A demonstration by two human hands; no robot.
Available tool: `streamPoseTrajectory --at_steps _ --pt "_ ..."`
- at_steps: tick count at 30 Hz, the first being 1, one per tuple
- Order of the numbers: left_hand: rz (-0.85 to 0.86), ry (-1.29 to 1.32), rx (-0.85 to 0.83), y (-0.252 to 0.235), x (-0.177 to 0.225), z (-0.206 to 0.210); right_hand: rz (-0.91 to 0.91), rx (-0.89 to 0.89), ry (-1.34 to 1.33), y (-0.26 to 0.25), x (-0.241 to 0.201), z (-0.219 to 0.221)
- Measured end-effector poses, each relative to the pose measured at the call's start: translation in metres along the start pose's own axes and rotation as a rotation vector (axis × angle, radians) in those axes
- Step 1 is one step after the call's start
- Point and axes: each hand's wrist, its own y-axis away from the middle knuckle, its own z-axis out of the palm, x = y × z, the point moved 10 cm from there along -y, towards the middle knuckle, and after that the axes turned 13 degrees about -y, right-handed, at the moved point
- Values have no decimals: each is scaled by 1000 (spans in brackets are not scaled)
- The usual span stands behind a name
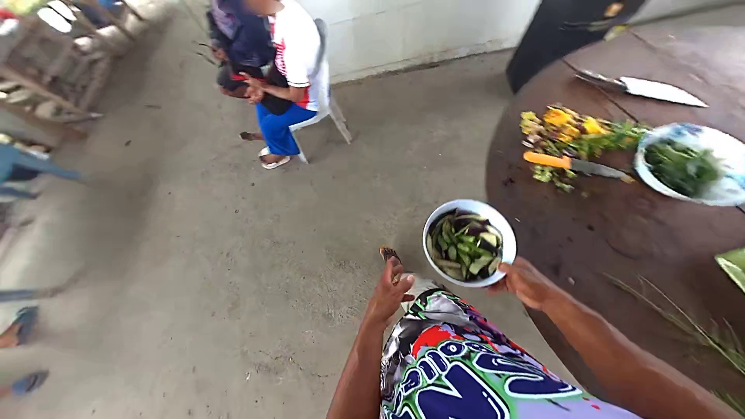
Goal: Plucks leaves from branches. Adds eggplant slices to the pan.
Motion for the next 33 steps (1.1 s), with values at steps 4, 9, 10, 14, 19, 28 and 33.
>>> streamPoseTrajectory --at_steps 4,9,10,14,19,28,33 --pt "14 179 56 -22 33 -80 120 -273 134 -53 10 141" --pt "-76 374 377 -20 34 -233 181 -583 482 -134 -11 322" --pt "-73 410 451 -18 35 -264 174 -648 568 -154 -14 360" --pt "-45 544 721 -1 46 -377 248 -922 846 -199 -31 516" --pt "28 743 925 -1 62 -507 325 -1144 730 -243 -43 699" --pt "0 774 939 -11 106 -772 509 -1150 291 -311 -19 988" --pt "-5 263 1046 -20 169 -960 441 -1042 179 -364 -45 1137"
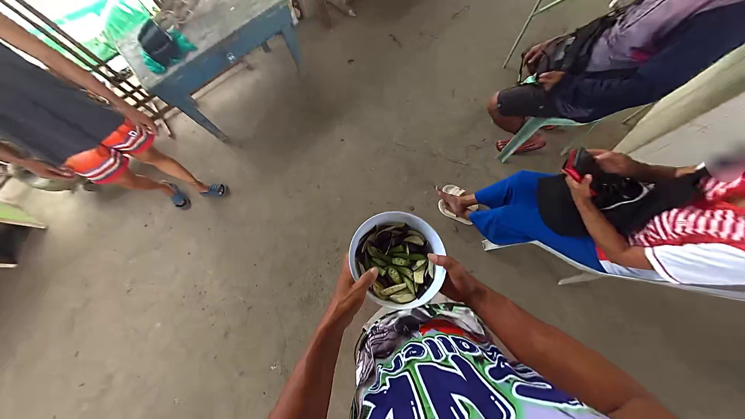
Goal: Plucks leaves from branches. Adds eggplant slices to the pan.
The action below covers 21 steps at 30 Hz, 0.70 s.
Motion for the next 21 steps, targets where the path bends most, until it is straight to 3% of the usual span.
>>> streamPoseTrajectory --at_steps 2,4,6,9,12,15,19,21 --pt "205 -442 161 -65 57 -35 -43 24 -5 -54 -37 6" --pt "413 -705 237 -121 127 -47 -91 51 -7 -112 -76 6" --pt "511 -909 108 -179 177 -30 -100 93 3 -169 -112 -2" --pt "576 -1182 -148 -278 207 20 -77 117 43 -251 -166 -10" --pt "588 -1314 -327 -385 227 60 -74 60 84 -337 -232 -7" --pt "568 -1431 -446 -489 257 65 -74 27 89 -417 -299 5" --pt "533 -1437 -446 -607 316 38 -31 4 79 -524 -377 15" --pt "576 -1314 -289 -663 359 18 -23 -17 86 -582 -408 18"
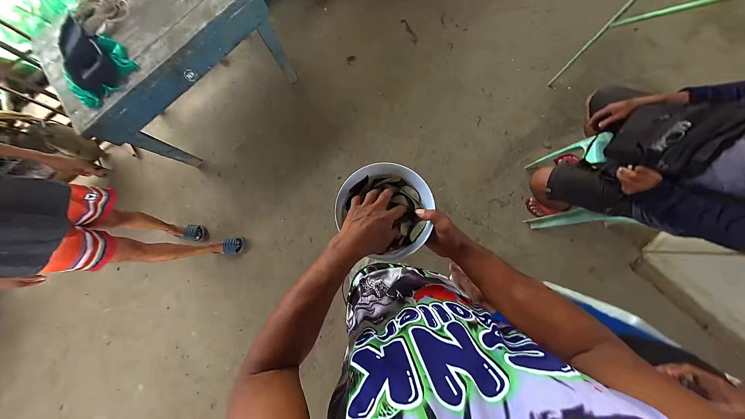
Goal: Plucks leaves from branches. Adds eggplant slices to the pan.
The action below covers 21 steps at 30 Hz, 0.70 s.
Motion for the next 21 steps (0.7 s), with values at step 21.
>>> streamPoseTrajectory --at_steps 21 --pt "388 -326 -219 -657 -247 -181 -223 228 -153 -524 -447 -116"
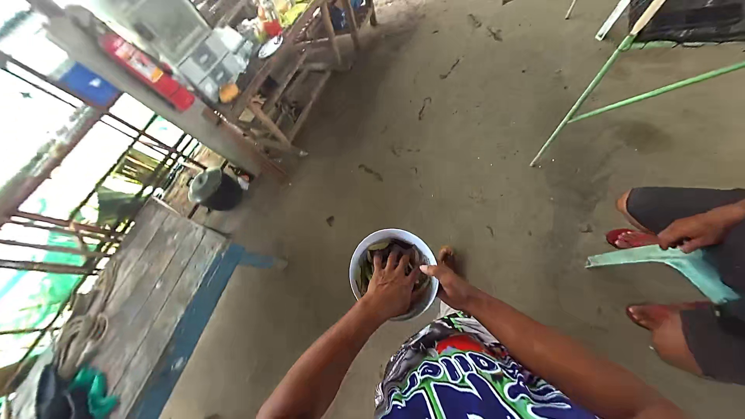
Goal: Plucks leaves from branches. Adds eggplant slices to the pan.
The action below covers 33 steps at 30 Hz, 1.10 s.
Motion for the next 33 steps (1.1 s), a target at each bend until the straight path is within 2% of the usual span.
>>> streamPoseTrajectory --at_steps 6,13,17,23,27,33 --pt "-158 187 -12 -142 -146 -94 25 -47 69 -156 -151 -20" --pt "-166 194 -47 -328 -252 -176 -6 45 13 -317 -304 -40" --pt "-110 161 -55 -430 -320 -220 -64 87 -22 -418 -376 -62" --pt "81 83 -28 -573 -438 -349 -201 117 -35 -557 -512 -74" --pt "219 72 -56 -690 -483 -392 -282 192 -113 -644 -599 -89" --pt "261 -73 -100 -845 -553 -453 -299 286 -159 -771 -720 -144"
